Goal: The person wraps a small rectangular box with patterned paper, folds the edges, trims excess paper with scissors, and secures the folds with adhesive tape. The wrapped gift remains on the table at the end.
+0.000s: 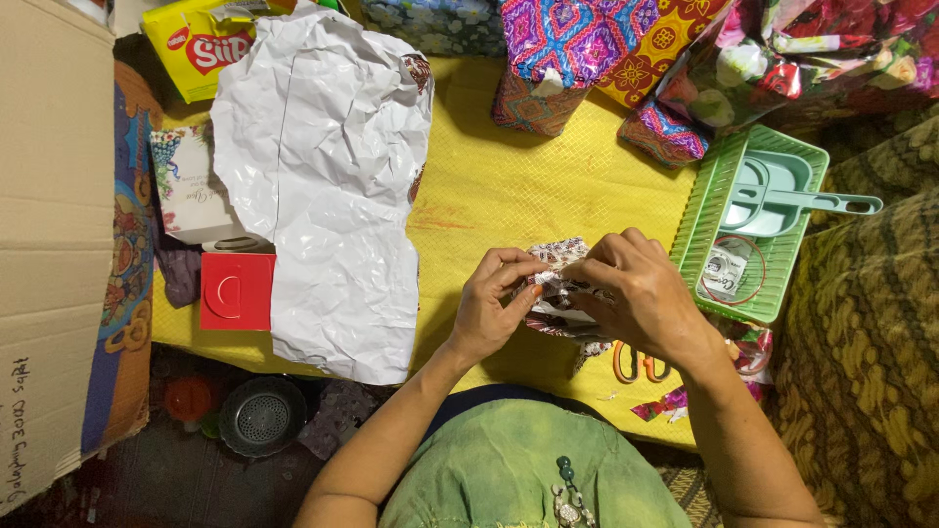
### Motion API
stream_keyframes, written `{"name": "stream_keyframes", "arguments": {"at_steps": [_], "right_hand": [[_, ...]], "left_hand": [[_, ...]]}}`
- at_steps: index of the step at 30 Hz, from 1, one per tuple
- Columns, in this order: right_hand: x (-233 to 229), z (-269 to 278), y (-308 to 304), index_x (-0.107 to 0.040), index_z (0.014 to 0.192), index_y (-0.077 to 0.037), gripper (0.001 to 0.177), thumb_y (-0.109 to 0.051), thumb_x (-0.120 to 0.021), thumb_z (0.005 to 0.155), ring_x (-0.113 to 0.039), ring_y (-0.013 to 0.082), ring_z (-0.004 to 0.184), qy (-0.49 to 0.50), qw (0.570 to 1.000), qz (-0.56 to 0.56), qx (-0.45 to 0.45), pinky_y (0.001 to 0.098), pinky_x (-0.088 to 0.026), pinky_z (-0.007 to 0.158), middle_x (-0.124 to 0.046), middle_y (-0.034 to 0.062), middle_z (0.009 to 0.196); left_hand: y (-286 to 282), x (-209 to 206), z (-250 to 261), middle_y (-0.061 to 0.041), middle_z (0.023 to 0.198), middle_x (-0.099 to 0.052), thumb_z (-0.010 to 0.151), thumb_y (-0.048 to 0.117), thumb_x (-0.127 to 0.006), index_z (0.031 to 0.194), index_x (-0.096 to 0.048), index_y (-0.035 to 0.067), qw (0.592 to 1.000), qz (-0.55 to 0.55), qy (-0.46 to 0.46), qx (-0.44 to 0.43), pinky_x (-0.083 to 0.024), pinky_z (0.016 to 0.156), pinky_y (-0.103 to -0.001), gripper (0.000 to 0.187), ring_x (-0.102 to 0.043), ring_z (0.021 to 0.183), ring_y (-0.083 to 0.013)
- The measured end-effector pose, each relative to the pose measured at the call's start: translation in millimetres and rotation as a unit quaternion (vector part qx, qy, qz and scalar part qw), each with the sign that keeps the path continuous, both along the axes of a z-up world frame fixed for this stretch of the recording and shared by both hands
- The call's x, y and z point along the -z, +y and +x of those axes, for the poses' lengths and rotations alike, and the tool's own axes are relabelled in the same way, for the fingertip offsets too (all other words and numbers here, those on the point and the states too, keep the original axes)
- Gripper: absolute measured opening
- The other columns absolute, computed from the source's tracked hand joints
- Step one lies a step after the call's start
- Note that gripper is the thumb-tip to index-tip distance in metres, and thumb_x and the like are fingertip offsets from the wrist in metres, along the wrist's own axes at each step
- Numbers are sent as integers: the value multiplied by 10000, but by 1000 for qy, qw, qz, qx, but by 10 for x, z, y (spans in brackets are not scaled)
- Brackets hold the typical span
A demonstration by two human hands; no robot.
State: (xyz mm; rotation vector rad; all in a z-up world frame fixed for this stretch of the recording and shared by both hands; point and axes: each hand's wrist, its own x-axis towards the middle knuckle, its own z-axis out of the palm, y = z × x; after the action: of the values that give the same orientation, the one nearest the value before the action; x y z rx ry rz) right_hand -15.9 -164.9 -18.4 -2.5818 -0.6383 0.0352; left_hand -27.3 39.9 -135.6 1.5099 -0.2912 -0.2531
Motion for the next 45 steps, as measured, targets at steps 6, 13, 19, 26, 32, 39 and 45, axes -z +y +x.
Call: {"name": "stream_keyframes", "arguments": {"at_steps": [6,13,19,26,32,39,45], "right_hand": [[148,-56,-9,-775,948,-132,227,-137,-833,729,-568,242,844,-2,999,46,-1,389,-454,736,-621,36,858],[196,-91,-27,-744,893,-127,149,-133,-815,762,-570,244,841,24,998,49,-14,399,-447,741,-613,30,855],[196,-98,-24,-749,904,-141,145,-116,-790,768,-574,247,852,44,998,50,-14,397,-452,746,-623,24,873],[174,-118,-47,-787,881,-176,145,-109,-796,751,-577,246,859,41,998,34,-20,410,-448,746,-623,22,857],[198,-120,-90,-789,919,-173,168,-147,-802,753,-563,264,832,49,997,51,-43,415,-450,730,-601,51,841],[208,-177,-253,-792,1097,-237,476,6,-730,693,-575,274,861,57,997,25,-41,422,-453,755,-602,54,870],[230,-287,-266,-780,1171,-303,628,15,-720,632,-573,286,912,44,998,29,-42,434,-464,776,-620,70,945]], "left_hand": [[-5,42,19,-80,1264,-561,950,38,-686,1214,-704,31,1000,-13,26,2,-627,940,-308,265,-657,1133,-175],[2,73,41,-83,1255,-588,956,42,-686,1181,-701,8,1000,-10,25,5,-613,945,-309,229,-655,1140,-174],[7,78,38,-78,1238,-590,966,55,-678,1192,-700,14,999,-13,30,13,-600,915,-281,231,-644,1114,-151],[-89,53,48,-53,1122,-650,920,123,-756,1055,-757,45,997,52,44,-38,-604,774,-252,156,-695,928,-118],[-152,6,65,-31,1047,-675,855,127,-803,980,-734,52,993,103,4,-54,-546,683,-250,161,-631,772,-92],[-149,-26,131,-40,1017,-687,861,142,-812,951,-730,62,993,105,22,-40,-537,720,-257,146,-633,817,-101],[-152,-25,116,-49,989,-699,871,166,-803,951,-723,57,992,118,18,-39,-535,728,-272,157,-649,819,-116]]}}
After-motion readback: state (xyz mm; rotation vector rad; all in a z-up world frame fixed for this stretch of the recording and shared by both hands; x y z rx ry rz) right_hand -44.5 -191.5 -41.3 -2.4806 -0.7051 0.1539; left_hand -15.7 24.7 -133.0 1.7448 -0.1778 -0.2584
